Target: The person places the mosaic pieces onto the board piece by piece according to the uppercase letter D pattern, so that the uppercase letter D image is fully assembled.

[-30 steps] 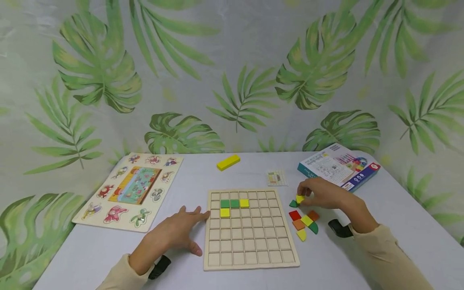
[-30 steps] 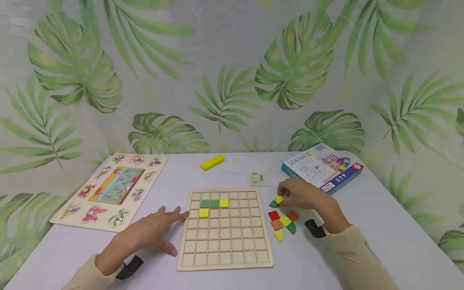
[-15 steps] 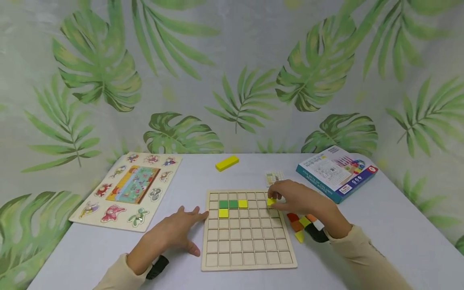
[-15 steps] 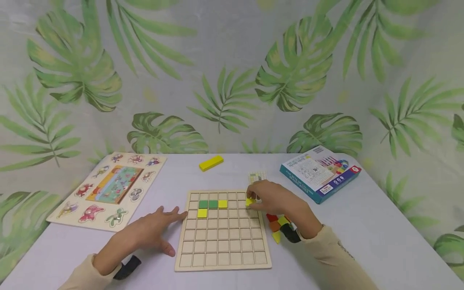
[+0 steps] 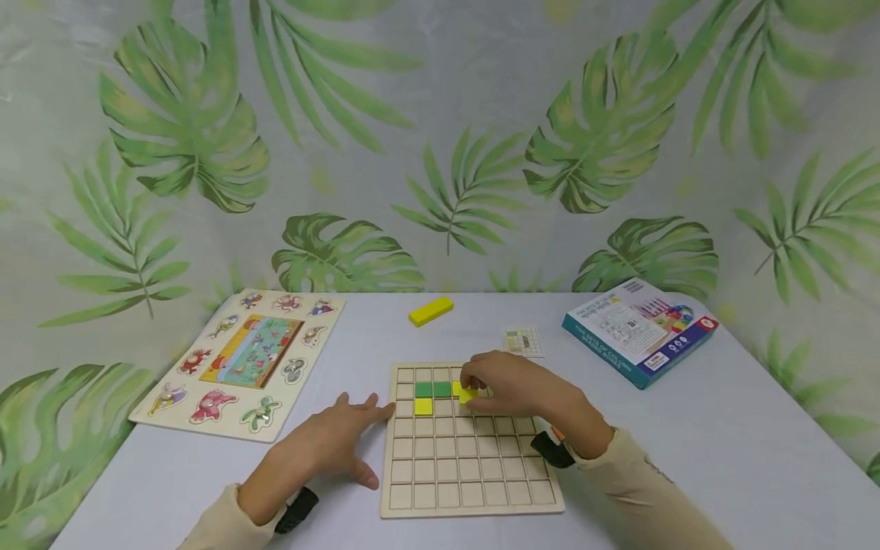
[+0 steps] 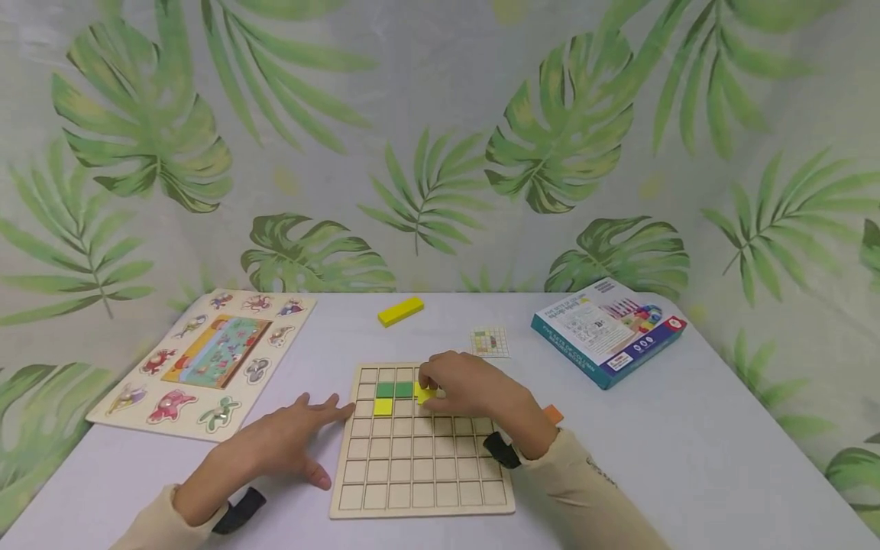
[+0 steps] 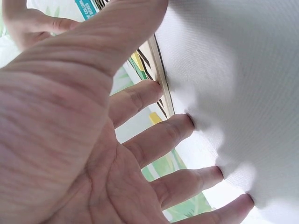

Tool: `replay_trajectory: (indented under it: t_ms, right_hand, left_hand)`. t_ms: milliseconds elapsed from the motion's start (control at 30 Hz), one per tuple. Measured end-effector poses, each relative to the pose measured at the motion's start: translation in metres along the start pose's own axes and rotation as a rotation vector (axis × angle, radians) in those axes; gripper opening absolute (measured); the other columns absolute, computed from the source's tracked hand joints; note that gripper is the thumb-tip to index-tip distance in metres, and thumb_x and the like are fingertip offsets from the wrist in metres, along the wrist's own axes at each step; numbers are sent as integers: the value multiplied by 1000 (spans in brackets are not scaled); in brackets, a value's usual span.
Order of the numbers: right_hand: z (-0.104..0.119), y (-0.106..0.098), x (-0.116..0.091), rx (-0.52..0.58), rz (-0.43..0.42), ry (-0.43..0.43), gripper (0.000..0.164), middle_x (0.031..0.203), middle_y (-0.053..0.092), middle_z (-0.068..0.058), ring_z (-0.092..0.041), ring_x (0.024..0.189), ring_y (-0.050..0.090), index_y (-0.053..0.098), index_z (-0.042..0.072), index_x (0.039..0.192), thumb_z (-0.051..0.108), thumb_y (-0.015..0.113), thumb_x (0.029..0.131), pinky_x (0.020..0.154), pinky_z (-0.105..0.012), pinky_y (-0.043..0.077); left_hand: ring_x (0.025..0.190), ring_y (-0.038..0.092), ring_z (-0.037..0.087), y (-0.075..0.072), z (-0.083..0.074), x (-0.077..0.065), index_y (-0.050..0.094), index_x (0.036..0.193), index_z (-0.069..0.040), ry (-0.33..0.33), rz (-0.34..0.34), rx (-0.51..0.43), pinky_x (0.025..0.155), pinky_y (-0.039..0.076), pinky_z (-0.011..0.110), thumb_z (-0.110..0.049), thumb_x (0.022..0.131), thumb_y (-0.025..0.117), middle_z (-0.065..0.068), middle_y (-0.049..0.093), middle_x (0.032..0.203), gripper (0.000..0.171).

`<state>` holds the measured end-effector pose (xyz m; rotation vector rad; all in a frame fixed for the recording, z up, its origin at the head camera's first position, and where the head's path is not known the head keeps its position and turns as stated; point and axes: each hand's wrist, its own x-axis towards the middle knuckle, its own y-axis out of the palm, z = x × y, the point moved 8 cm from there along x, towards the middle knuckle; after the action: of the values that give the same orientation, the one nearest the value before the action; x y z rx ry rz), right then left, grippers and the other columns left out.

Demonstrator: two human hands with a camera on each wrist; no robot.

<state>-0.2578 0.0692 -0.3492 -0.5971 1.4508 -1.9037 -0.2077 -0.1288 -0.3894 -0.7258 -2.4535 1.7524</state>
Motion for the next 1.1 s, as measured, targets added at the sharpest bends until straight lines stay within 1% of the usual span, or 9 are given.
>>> replay_trajectory:
  t_ms: [100,267,367,500,567,633,767,933,1100]
  right_hand:
    - [8,3,7,-11,12,-6,16,94,65,4,-17,87,62,70,13,102,26,73,92,79,-30,52]
    - [20,9,18,-50,27,-4,17,95,67,4,-11,86,60,70,14,101,26,75,91,82,-31,52]
    - [26,15,24,-73,53,1,18,96,67,5,-8,84,58,70,14,103,27,75,91,83,-30,52]
    - [35,23,31,-105,92,15,23,99,68,6,-7,86,58,70,14,106,31,74,91,84,-29,52]
    - [39,26,34,-122,98,9,24,99,68,6,-8,87,59,71,15,107,32,74,91,85,-29,53]
    - [43,28,38,-138,98,-11,24,98,67,6,-9,86,59,71,15,107,32,74,91,84,-29,53]
    - [48,34,43,-168,84,-50,22,91,65,6,-7,79,56,70,15,104,30,76,89,78,-27,52]
    - [47,38,45,-191,70,-36,19,86,62,8,-6,75,53,70,16,100,29,78,87,74,-27,51]
    - [48,36,43,-211,54,-33,21,86,61,8,-6,72,53,70,17,99,30,79,86,74,-28,50]
  left_hand:
    - [141,29,60,1,0,1,50,149,-22,-3,5,4,103,34,74,-38,58,94,16,42,156,102]
    - [141,29,59,3,1,2,50,149,-22,-5,10,7,103,34,74,-38,59,93,15,43,156,101]
    - [141,30,59,3,1,2,50,149,-22,-3,11,8,102,35,74,-39,60,93,15,43,156,100]
    - [141,30,59,2,1,3,50,149,-23,2,10,12,102,36,74,-40,60,93,15,43,156,100]
    - [141,30,60,2,1,3,50,149,-22,4,10,14,101,36,74,-40,60,93,15,43,156,100]
    - [140,30,60,2,2,3,50,149,-23,1,12,14,101,36,75,-40,60,93,16,42,156,101]
    - [140,29,61,2,3,3,50,149,-22,0,11,13,101,35,75,-40,59,93,17,42,156,102]
    - [141,29,60,2,2,3,50,149,-22,-1,19,15,101,35,75,-40,59,93,16,42,156,101]
    - [141,29,60,1,2,3,50,149,-22,-4,15,16,103,35,74,-40,59,93,15,42,157,101]
